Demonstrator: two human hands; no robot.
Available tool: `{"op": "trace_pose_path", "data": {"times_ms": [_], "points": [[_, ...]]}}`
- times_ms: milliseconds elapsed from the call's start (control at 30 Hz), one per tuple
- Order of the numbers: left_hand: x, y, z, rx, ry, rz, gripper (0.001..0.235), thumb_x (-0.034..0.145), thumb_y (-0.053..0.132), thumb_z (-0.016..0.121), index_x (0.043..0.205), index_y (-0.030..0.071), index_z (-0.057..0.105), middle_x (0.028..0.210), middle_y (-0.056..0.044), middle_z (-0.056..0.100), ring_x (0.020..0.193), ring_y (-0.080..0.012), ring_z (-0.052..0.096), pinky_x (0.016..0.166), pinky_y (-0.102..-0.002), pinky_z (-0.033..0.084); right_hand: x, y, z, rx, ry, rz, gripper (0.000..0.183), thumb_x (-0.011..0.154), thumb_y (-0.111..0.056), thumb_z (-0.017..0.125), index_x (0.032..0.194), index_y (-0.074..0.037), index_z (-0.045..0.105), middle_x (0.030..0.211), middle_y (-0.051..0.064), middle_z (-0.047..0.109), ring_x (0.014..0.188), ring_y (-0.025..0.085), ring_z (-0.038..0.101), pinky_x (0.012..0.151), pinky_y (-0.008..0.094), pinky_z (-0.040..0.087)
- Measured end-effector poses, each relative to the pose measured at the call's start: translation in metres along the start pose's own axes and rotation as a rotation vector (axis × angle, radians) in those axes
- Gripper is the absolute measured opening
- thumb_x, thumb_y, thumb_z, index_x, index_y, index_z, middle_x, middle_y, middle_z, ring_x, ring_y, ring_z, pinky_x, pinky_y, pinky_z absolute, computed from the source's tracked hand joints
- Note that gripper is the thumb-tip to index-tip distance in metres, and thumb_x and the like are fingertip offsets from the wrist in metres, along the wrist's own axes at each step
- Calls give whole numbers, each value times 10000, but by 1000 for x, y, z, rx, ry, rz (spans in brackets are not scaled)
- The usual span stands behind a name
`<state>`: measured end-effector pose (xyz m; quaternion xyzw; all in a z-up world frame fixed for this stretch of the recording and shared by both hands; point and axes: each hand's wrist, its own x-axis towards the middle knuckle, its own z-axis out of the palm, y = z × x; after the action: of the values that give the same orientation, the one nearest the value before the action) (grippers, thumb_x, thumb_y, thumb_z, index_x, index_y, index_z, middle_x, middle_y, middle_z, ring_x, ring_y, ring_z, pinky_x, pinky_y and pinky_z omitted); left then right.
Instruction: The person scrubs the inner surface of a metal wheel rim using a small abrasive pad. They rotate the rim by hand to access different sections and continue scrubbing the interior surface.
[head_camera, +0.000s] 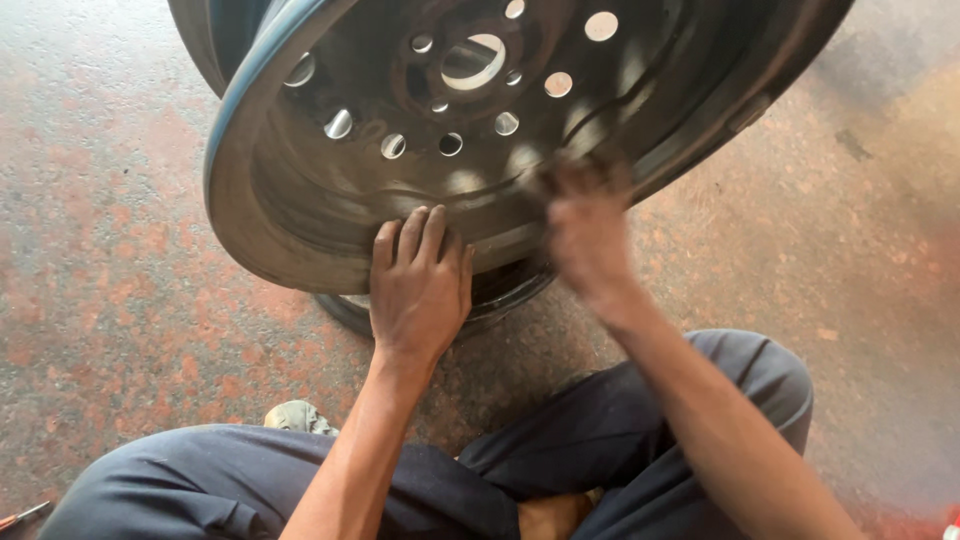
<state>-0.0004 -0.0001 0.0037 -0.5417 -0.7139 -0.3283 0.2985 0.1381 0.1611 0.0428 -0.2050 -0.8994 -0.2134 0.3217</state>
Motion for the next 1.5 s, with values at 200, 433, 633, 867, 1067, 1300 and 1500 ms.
{"op": "trace_pose_path", "data": {"times_ms": [200,433,633,867,1067,1300,1500], "points": [[-4,-2,3,-45,78,12,268,997,247,633,1059,26,772,1244,-129,706,1237,-274,616,1087,-458,424,0,-26,1,240,101,17,348,850,-27,646,1187,-26,730,1278,108,674,1284,320,557,1158,482,420],[-15,5,-10,-210,-41,165,429,959,422,656,1025,16,779,1186,-135,713,1168,-296,622,1048,-463,430,-11,-5,-8,337,11,-172,374,910,-54,662,1282,-35,692,1331,118,658,1290,345,571,1118,481,452],[-41,20,-19,-193,29,118,347,972,351,663,1060,31,764,1229,-140,703,1225,-294,603,1074,-461,415,-40,-18,-20,978,-21,332,307,975,-60,541,1248,-3,670,1225,112,694,1127,225,678,972,326,522],[-48,50,-26,-324,211,-565,197,971,237,677,1002,43,679,1050,-129,659,1134,-333,592,1023,-493,394,-56,-11,-16,1236,-33,812,282,1011,-149,562,1163,35,711,1002,90,719,900,177,617,814,321,495],[-33,43,-10,-258,406,-1207,789,793,319,877,1281,-25,362,1236,-273,471,1172,-437,506,1001,-551,351,-51,-7,29,524,137,840,297,905,-237,819,1065,13,816,1126,215,616,1005,335,614,870,393,502],[-41,30,27,-800,359,-1272,1241,743,316,921,1591,48,54,1609,-230,325,1492,-360,362,1244,-425,247,-16,0,-12,1273,-343,1312,362,895,-213,700,1204,-24,705,1020,83,737,890,187,700,838,369,597],[-60,22,49,-1131,514,-944,1166,782,66,871,1625,18,68,1660,-212,268,1473,-335,366,1231,-387,281,6,-13,-37,1170,-631,1227,422,918,-286,636,1307,-130,678,1199,88,709,1005,205,676,867,424,585]]}}
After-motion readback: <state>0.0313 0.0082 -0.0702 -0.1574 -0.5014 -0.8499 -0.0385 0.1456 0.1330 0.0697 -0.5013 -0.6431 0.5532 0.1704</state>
